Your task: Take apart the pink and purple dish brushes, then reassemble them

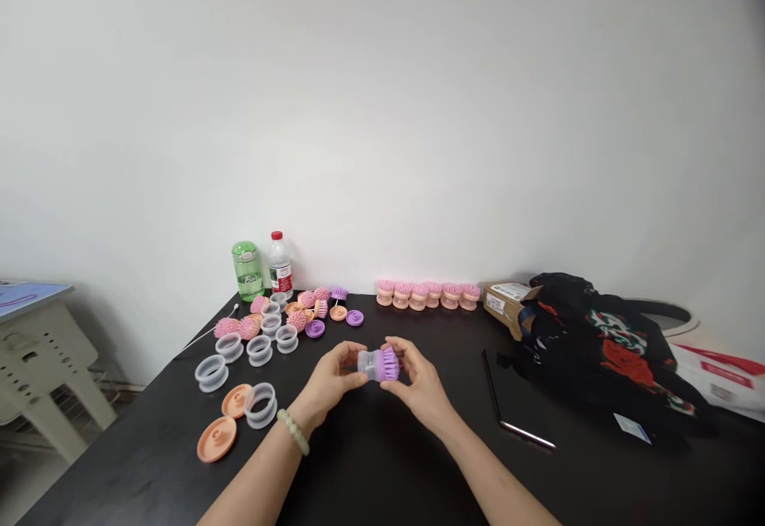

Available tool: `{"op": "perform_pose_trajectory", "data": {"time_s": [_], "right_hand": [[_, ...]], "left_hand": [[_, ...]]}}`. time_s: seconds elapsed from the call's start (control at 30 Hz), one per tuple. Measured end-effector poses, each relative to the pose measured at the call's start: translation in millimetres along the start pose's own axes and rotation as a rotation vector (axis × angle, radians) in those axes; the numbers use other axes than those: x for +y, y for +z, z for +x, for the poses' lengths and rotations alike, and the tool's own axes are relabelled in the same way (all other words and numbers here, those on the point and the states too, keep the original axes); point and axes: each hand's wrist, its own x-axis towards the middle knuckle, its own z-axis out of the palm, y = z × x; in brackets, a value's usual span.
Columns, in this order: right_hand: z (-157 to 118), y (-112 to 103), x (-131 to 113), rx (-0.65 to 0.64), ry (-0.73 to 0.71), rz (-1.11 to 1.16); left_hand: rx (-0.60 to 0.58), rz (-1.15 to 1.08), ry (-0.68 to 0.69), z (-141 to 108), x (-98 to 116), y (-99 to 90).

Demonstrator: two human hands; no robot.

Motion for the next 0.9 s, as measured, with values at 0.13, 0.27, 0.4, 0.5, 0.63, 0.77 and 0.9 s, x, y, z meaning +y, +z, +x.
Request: {"op": "perform_pose_trajectory", "data": {"time_s": [0.13, 0.27, 0.4, 0.5, 0.63, 0.77, 0.9], "right_hand": [[-3, 2, 3, -0.052, 0.007, -0.116], [-5, 3, 2, -0.114, 0.01, -0.096], [4, -2, 7, -0.051, 0.015, 0.044], [22, -1, 19, 0.047, 0.068, -0.041], [56, 15, 41, 0.049, 0.051, -0.155], [90, 38, 62, 0.038, -0.011, -0.26], [105, 54, 75, -0.002, -0.097, -0.32]], "left_hand": [[0.062, 0.239, 0.094, -3, -3, 6.3], [0.089, 0.381, 0.133, -6, -2, 12.6], [0.142, 0.384, 0.133, -8, 6, 14.0], [0.068, 0.161, 0.118, -12, 16, 16.9], [-0.107, -0.208, 0.125, -17, 25, 24.6], [-0.108, -0.446, 0.09, -19, 27, 28.5], [-0.025, -0.593, 0.037, -15, 24, 22.8]]}}
